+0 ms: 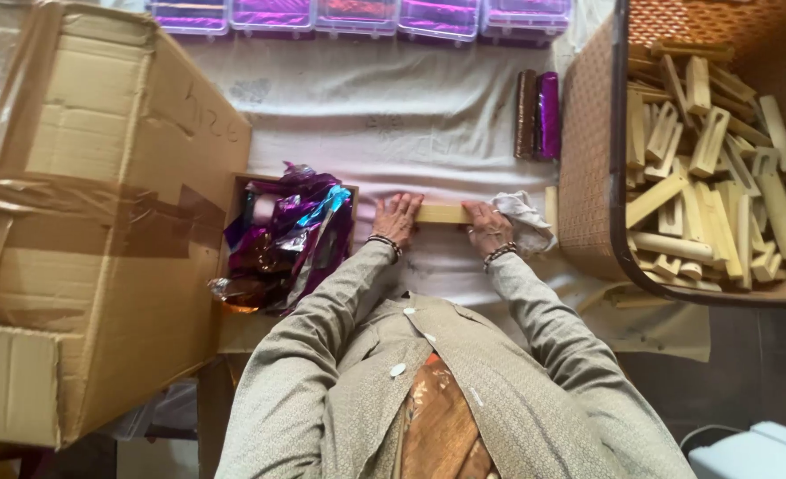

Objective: The person sits on the floor and repeatedly picks up small wooden blocks from a basket. They wipe each block with a white cloth, then wrap it in a sheet of shiny metallic foil, folding the edges to enclose the block before placing it on the table.

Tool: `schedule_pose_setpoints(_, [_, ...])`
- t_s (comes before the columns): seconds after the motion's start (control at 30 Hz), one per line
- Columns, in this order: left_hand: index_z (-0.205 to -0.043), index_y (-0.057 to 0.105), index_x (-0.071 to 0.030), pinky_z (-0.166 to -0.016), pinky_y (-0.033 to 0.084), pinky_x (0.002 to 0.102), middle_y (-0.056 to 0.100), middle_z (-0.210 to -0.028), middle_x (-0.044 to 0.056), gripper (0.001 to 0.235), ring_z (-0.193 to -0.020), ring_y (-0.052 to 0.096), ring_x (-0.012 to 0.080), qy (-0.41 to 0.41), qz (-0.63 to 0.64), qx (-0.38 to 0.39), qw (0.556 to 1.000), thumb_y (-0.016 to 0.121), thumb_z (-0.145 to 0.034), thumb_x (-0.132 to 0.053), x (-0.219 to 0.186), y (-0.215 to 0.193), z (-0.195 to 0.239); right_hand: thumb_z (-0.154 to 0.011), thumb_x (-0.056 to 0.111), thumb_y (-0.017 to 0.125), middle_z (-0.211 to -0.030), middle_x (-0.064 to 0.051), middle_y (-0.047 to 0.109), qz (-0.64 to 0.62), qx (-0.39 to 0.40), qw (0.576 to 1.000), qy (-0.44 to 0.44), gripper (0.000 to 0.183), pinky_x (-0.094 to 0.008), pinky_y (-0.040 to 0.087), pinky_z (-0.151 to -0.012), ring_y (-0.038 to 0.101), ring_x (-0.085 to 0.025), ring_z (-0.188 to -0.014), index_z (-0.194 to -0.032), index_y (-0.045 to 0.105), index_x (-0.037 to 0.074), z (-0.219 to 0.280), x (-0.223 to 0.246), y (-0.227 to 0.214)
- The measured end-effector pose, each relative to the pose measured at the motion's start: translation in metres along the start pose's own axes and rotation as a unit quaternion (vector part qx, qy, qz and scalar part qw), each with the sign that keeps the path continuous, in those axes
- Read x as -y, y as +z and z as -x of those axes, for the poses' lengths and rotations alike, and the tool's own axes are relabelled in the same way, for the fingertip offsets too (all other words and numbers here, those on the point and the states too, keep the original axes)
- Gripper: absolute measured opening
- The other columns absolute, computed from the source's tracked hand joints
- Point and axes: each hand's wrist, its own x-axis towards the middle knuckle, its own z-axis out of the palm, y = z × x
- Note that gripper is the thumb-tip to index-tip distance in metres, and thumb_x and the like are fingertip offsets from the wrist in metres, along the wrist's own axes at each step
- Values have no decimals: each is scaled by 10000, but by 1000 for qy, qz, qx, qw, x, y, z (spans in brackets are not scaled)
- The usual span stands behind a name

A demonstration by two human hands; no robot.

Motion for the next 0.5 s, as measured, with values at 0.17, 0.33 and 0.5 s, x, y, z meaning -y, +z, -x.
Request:
schedule_pose_setpoints(0.17, [-1562, 263, -210, -1113, 385, 588, 351, -1541, 202, 866, -1427, 364, 379, 20, 136, -77, 987, 769, -865, -307, -31, -91, 54, -825, 304, 803, -1276, -124, 620, -36, 45, 998, 40, 681, -459, 531, -939, 629, -337, -1121, -1422, 505, 170, 6, 3, -12])
schedule_pose_setpoints(0.33, [-1536, 422, -193, -1112, 466, 464, 441, -1540, 199, 718, -1372, 497, 355, 31, 185, -268, 945, 796, -925, -231, 2, -163, 116, -878, 356, 779, -1325, -148, 592, -51, 53, 996, 50, 707, -470, 500, -1002, 585, -351, -1210, -1477, 456, 167, 16, -7, -4])
schedule_pose_setpoints(0.5, [-1543, 441, -84, -1179, 417, 467, 488, -1545, 247, 702, -1389, 494, 389, -198, 129, -385, 892, 749, -924, -208, 95, -200, 174, -901, 311, 744, -1338, -158, 583, -68, 89, 989, 95, 659, -479, 482, -1045, 571, -358, -1233, -1476, 463, 155, 5, -13, -2])
